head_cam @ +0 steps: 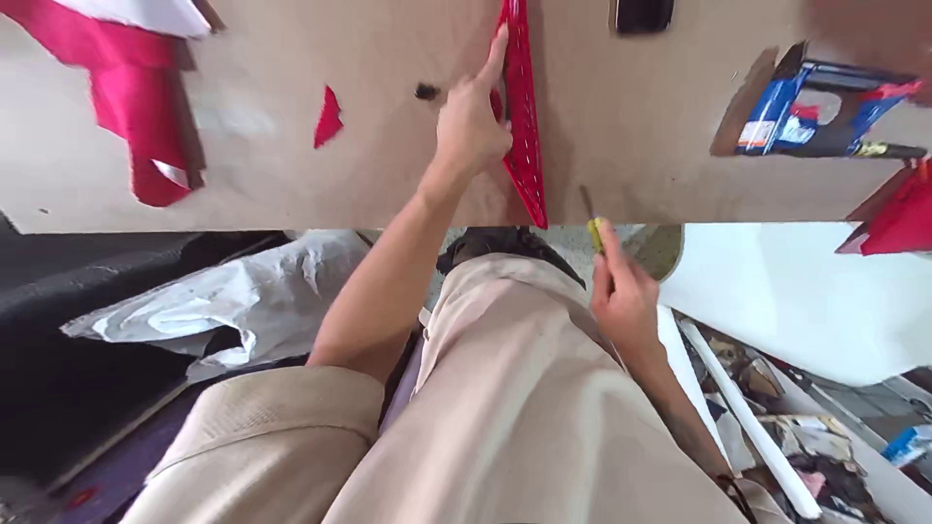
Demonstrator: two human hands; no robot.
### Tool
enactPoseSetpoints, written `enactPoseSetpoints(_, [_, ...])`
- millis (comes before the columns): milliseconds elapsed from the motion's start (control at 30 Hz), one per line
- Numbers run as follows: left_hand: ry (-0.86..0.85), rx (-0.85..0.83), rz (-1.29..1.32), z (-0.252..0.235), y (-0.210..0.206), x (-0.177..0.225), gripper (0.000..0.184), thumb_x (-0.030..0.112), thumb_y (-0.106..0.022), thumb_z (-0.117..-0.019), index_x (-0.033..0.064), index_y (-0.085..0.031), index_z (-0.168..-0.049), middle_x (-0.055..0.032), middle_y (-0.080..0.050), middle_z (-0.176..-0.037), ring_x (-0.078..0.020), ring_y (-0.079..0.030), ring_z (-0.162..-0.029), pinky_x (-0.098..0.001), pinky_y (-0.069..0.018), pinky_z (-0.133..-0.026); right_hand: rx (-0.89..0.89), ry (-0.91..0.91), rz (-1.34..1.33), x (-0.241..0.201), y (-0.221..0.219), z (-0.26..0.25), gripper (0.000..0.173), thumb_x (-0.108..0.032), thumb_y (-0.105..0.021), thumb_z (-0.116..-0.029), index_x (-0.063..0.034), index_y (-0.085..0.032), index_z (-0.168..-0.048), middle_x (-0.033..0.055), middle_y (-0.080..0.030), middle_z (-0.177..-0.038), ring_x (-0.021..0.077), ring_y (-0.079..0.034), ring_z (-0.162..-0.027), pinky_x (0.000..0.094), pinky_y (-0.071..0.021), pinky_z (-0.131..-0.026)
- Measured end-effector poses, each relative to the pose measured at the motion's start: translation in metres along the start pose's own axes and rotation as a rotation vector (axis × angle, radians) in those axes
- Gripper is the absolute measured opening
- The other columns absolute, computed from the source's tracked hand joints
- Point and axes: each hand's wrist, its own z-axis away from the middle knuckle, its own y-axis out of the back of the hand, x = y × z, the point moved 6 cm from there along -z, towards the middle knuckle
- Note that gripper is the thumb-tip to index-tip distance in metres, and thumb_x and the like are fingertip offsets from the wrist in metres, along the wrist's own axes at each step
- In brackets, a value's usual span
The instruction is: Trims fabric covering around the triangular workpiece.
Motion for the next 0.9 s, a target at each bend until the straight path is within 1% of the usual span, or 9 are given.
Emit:
enactPoseSetpoints(100, [0.014,0.003,0.166,0.008,-0.004,-0.012,0.114,0.013,-0.080,-0.0796,0.0286,-0.007,-0.166,-0.0141,-0.061,-0.139,-0.0313,-0.065,-0.120,-0.0561,-0.0554,-0.098,0.006,-0.057,0.127,0.020,-0.014,-0.055,0.055,-0.025,-0.046,-0.1085,-0.0331,-0.035,-0.162,0.0195,-0.065,-0.102,0.0323,-0.067,-0.071,0.0480,-0.0563,-0.059])
enactPoseSetpoints(133, [-0.002,0.007,0.254,0.008,-0.004,-0.014,0.106,0.012,-0.079,-0.0815,0.0237,-0.015,-0.165,-0.0148,-0.061,-0.139,-0.0293,-0.064,-0.122,-0.0531,-0.0542,-0.102,-0.004,-0.053,0.161,0.025,-0.024,-0.076,0.057,-0.027,-0.046,-0.1084,-0.0349,-0.031,-0.162,0.0227,-0.062,-0.111,0.0367,-0.067,-0.079,0.0512,-0.0572,-0.062])
enactPoseSetpoints(200, [-0.043,0.002,0.441,0.010,-0.006,-0.018,0.066,0.008,-0.077,-0.0840,0.0117,-0.052,-0.145,-0.0132,-0.069,-0.123,-0.0236,-0.070,-0.110,-0.0487,-0.0595,-0.094,0.054,-0.018,0.179,0.022,-0.029,-0.106,0.053,-0.037,-0.050,-0.1073,-0.0319,-0.040,-0.159,0.0259,-0.055,-0.132,0.0448,-0.060,-0.111,0.0587,-0.0541,-0.086])
enactPoseSetpoints(267, [-0.070,-0.075,0.595,0.018,-0.008,-0.018,0.038,0.007,-0.074,-0.0884,0.0021,-0.063,-0.125,-0.0129,-0.072,-0.110,-0.0211,-0.072,-0.098,-0.0455,-0.0630,-0.086,0.149,0.061,0.084,0.001,-0.018,-0.122,0.051,-0.044,-0.056,-0.1038,-0.0225,-0.054,-0.150,0.0233,-0.050,-0.148,0.0452,-0.046,-0.136,0.0620,-0.0416,-0.108])
enactPoseSetpoints(367, [-0.115,-0.170,0.784,0.049,-0.011,-0.001,0.032,0.002,-0.069,-0.0917,-0.0014,-0.062,-0.123,-0.0130,-0.072,-0.108,-0.0212,-0.073,-0.095,-0.0431,-0.0635,-0.084,0.117,0.073,-0.364,-0.029,-0.008,-0.134,0.045,-0.045,-0.070,-0.0964,-0.0100,-0.070,-0.125,0.0087,-0.069,-0.119,0.0173,-0.068,-0.107,0.0369,-0.0605,-0.090])
enactPoseSetpoints(433, [-0.094,-0.196,0.903,0.073,-0.009,0.009,0.035,-0.001,-0.065,-0.0946,0.0003,-0.058,-0.129,-0.0132,-0.071,-0.112,-0.0234,-0.073,-0.098,-0.0450,-0.0638,-0.085,0.095,0.016,-0.601,-0.040,-0.006,-0.133,0.030,-0.035,-0.076,-0.0946,-0.0062,-0.072,-0.102,0.0064,-0.070,-0.098,0.0130,-0.070,-0.084,0.0331,-0.0622,-0.073])
enactPoseSetpoints(533, [-0.043,-0.206,1.049,0.093,-0.003,0.014,0.040,-0.003,-0.062,-0.0961,0.0035,-0.054,-0.134,-0.0145,-0.070,-0.116,-0.0275,-0.073,-0.099,-0.0479,-0.0640,-0.084,0.180,0.013,-0.628,-0.047,0.007,-0.134,0.019,-0.023,-0.071,-0.0981,-0.0058,-0.066,-0.090,0.0057,-0.064,-0.084,0.0121,-0.063,-0.069,0.0298,-0.0556,-0.059])
enactPoseSetpoints(767, [-0.145,-0.267,1.116,0.111,0.021,0.035,0.038,-0.001,-0.056,-0.1011,0.0018,-0.048,-0.138,-0.0168,-0.069,-0.115,-0.0312,-0.073,-0.099,-0.0515,-0.0641,-0.087,0.138,0.147,-0.730,-0.063,0.047,-0.122,0.018,-0.020,-0.065,-0.1017,-0.0037,-0.069,-0.110,0.0042,-0.071,-0.098,0.0092,-0.070,-0.083,0.0279,-0.0626,-0.072])
enactPoseSetpoints(900, [-0.230,-0.271,1.040,0.119,0.039,0.053,0.049,0.012,-0.069,-0.0978,0.0069,-0.047,-0.142,-0.0123,-0.071,-0.113,-0.0264,-0.074,-0.095,-0.0446,-0.0664,-0.080,0.202,0.223,-0.646,-0.069,0.073,-0.114,0.012,-0.015,-0.072,-0.0964,-0.0037,-0.075,-0.096,0.0042,-0.073,-0.093,0.0075,-0.070,-0.082,0.0248,-0.0622,-0.071])
